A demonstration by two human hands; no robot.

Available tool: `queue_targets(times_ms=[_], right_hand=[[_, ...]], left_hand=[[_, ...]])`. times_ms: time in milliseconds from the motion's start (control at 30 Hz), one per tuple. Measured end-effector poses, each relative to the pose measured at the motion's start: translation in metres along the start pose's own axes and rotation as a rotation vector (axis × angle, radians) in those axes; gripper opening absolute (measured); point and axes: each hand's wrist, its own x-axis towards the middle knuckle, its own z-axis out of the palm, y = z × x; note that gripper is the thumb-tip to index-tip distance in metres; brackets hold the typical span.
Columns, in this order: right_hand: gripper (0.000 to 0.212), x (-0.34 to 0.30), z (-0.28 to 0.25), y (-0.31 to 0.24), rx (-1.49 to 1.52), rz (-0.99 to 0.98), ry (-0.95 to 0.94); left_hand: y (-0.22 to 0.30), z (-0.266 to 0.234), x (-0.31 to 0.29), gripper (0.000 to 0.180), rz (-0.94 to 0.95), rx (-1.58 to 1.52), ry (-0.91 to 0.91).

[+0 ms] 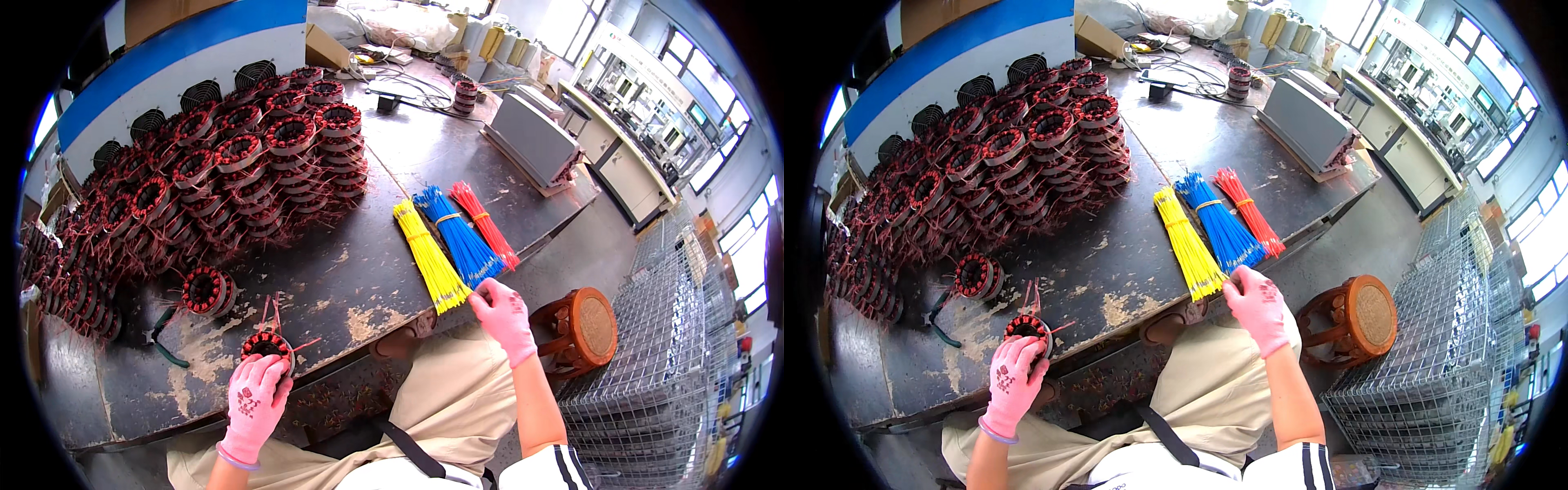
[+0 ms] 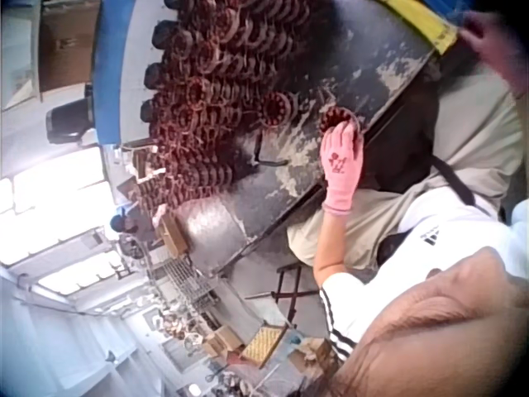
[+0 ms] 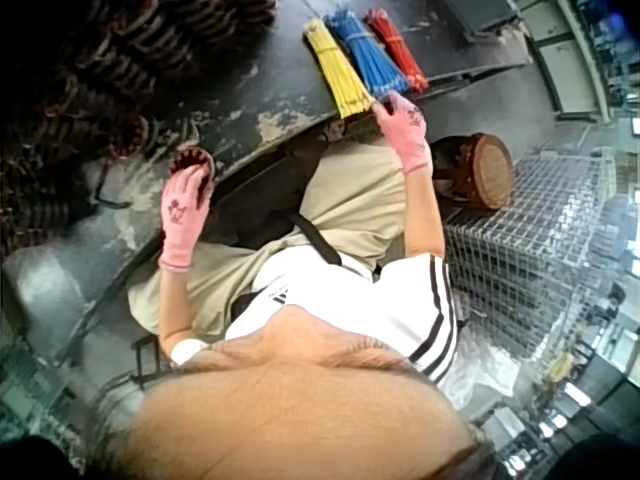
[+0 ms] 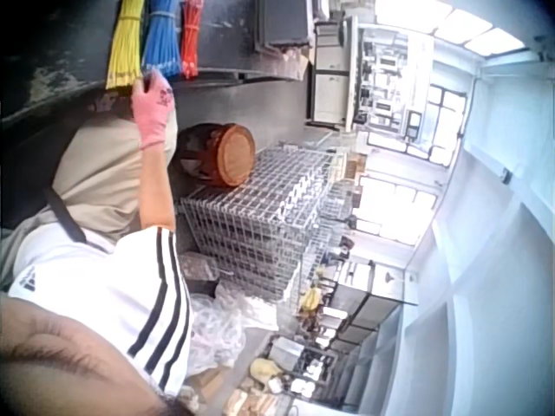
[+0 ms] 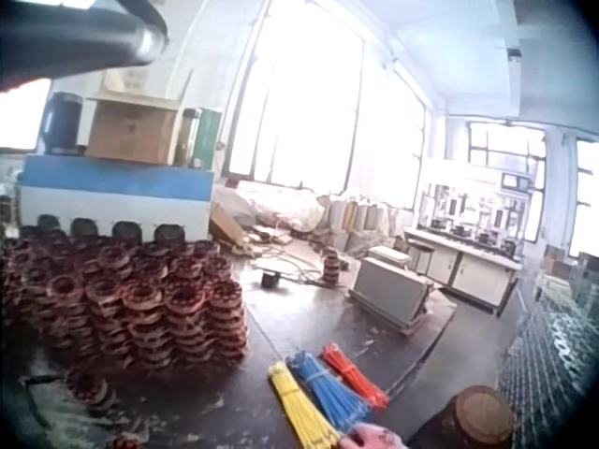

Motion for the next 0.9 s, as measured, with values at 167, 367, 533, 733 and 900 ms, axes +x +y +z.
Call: queue_targets(times_ms=[167,367,533,733,900], right_hand=[[0.009,-0.042,-0.042,-0.034,0.590,0.117,0.003],[0.011,-0.082,0.033,-0.133,0.694,-0.395,-0.460],[0.018,-0.060,0.070,-0.157,0.655,-0.325,-0.718],[0.017,-0.067,0.146,-0.138,-0.090,-0.926,-0.300],[0.011,-0.079,0.163,-0.120,0.029,-0.869,-0.306]], left_hand=[[-0.009,-0.019,-0.017,0.042,0.058,-0.015,-0.033],[0.039,-0.042,0.029,0.030,0.408,0.302,0.411],[0.016,-0.048,0.032,0.033,0.239,0.116,0.303],[-0.004,0.000,0.029,0.021,-0.291,-0.248,0.165],[-0.011,0.017,0.020,0.021,-0.312,-0.163,0.141]])
